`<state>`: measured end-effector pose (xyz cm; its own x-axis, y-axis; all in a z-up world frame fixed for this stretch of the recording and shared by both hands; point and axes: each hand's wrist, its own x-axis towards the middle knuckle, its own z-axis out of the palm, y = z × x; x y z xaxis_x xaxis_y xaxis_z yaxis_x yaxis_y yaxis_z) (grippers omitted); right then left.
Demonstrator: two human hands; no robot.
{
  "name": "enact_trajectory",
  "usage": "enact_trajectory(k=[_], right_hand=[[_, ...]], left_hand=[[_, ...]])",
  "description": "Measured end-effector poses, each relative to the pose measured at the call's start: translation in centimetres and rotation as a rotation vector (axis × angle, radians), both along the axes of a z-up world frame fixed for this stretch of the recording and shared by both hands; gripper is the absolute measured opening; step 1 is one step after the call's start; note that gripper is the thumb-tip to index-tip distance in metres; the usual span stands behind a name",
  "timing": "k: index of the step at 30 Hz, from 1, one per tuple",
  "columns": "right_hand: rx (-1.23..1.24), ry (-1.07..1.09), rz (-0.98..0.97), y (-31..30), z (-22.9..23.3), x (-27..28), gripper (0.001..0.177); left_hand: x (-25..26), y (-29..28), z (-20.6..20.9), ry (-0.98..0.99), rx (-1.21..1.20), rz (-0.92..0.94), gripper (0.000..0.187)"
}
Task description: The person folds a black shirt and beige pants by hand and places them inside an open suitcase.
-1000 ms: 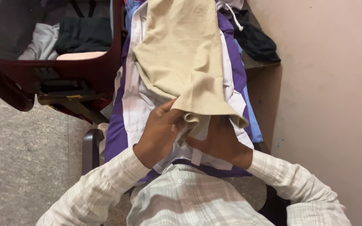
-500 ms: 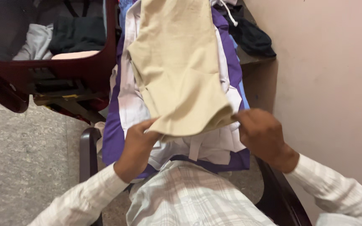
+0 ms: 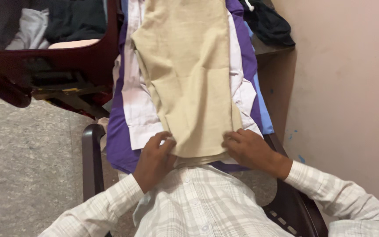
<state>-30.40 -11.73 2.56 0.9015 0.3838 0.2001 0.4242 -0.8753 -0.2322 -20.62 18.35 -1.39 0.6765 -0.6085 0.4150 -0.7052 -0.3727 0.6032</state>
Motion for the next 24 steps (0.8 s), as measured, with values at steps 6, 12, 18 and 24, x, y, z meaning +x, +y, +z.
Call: enact_trajectory(k=[6, 12, 18, 24], right_hand=[[0.519, -0.129, -0.317, -4.5, 6.6, 4.1, 0.013], [0.325, -0.25, -0.183, -4.2, 6.9, -0.3, 0.025], [0.332, 0.173, 0.022, -2.6, -0.2, -3.6, 0.022], [0.512, 0.217, -0.669, -7.3, -1.8, 1.2, 0.022]], left_hand=[[5.4, -0.4, 8.4, -0.219, -0.293, 0.057, 0.031], [4.9, 1.0, 5.7, -0.48, -0.115, -0.342, 0.01], [0.8, 2.6, -2.9, -0.216, 0.275, -0.444, 0.023], [1.5, 2.0, -1.0, 0.26, 0.192, -0.079, 0.028]])
